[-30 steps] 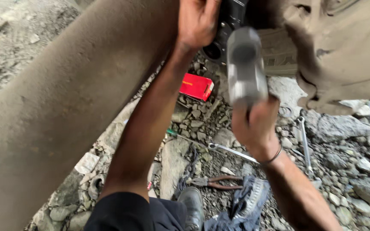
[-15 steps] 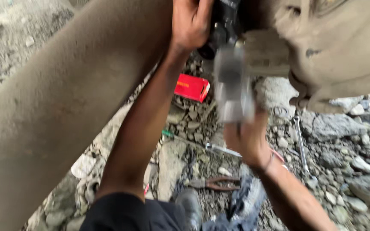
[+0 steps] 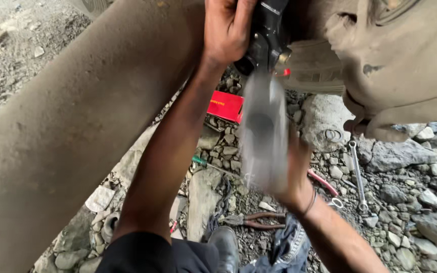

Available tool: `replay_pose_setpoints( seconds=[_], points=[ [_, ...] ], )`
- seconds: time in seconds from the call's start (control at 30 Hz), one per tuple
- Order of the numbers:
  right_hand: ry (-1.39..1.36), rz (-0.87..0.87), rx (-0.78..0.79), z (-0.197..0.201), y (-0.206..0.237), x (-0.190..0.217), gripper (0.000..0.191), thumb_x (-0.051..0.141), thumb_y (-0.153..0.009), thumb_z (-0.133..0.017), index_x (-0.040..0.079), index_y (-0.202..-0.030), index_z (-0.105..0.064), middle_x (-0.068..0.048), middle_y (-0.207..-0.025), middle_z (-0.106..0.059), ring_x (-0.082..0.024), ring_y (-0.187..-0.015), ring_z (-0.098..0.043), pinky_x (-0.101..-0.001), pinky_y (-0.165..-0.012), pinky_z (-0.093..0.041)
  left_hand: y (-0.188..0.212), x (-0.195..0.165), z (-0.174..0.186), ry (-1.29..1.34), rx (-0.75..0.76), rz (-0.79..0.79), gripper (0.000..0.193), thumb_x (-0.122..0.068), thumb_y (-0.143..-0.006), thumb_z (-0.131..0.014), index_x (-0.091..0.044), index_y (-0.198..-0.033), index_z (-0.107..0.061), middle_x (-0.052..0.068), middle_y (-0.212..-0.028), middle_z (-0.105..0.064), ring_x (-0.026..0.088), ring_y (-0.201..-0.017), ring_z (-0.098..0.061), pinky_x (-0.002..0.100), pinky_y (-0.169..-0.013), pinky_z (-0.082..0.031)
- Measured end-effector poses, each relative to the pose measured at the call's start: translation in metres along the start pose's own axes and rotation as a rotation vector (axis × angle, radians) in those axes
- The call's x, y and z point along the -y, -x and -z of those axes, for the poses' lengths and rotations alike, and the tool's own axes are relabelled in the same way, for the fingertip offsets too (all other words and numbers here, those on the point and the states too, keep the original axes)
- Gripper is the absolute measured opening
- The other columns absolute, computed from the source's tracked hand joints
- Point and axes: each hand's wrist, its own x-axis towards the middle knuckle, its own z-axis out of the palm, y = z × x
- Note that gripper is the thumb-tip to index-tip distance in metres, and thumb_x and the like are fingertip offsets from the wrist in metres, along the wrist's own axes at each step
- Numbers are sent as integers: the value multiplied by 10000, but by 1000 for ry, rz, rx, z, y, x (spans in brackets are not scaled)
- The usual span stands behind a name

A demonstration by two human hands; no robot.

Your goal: The person works under a vehicle, using a hammer to repeatedly strike a suspension component near the wheel hub. They adjust their grip and position multiple times while continuing to hammer the part.

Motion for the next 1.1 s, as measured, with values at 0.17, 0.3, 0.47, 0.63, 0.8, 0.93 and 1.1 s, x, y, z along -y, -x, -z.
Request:
replay_pose_setpoints(
  seconds=[0.17, 0.3, 0.47, 0.63, 0.8, 0.93, 1.1],
  points=[
    [-250, 308, -67, 28, -15, 24, 163, 153, -1060, -615, 9, -1125, -575, -127, -870, -686, -267, -697, -722, -385, -625, -626, 7, 15, 2, 71, 32, 110, 351, -143, -1088, -575, 23, -779, -568, -45, -644, -439, 64, -596, -383, 306, -539, -314],
    [-135, -415, 144, 0, -55, 0, 274, 283, -1042, -531, 37, -1093, -640, -114, -844, -714, -242, -634, -697, -379, -624, -582, 5, 23, -1, 25, 38, 168, 372, -139, -1092, -574, 7, -751, -554, -47, -626, -424, 70, -573, -374, 303, -526, -305],
    [-3, -65, 59, 8, 0, 7, 354, 343, -1012, -596, -7, -1042, -642, -118, -836, -670, -213, -620, -617, -378, -554, -528, 5, 23, -1, 74, 3, 92, 322, -149, -1073, -581, 27, -803, -576, -21, -667, -482, 90, -612, -428, 332, -544, -356],
    [-595, 142, 98, 5, 21, -7, 352, 393, -1104, -546, 61, -1013, -617, -79, -882, -644, -166, -717, -672, -317, -602, -624, 10, 22, 3, 39, 46, 124, 385, -149, -1096, -567, 16, -754, -504, -33, -628, -387, 88, -578, -343, 331, -528, -281],
    [-239, -222, -44, -27, -10, -31, 404, 387, -1156, -430, 26, -1067, -589, 20, -755, -618, -96, -511, -600, -242, -430, -512, 4, 15, 0, -80, 55, 112, 365, -149, -1084, -578, 7, -758, -528, -53, -620, -384, 67, -566, -364, 307, -518, -309],
    [-81, -19, -66, -10, 11, -6, 337, 346, -1104, -482, 67, -949, -589, -50, -727, -611, -146, -502, -572, -280, -438, -478, -1, 4, -2, 126, 19, 91, 347, -136, -1093, -558, 20, -783, -549, -42, -669, -441, 82, -617, -388, 326, -557, -320],
    [13, -109, -69, -19, -17, -12, 280, 313, -1073, -564, 47, -1035, -642, -110, -770, -661, -188, -536, -609, -303, -462, -511, -3, -4, -4, 44, -9, 21, 343, -127, -1068, -606, 23, -765, -544, -56, -648, -411, 72, -605, -363, 309, -546, -307]
  ],
)
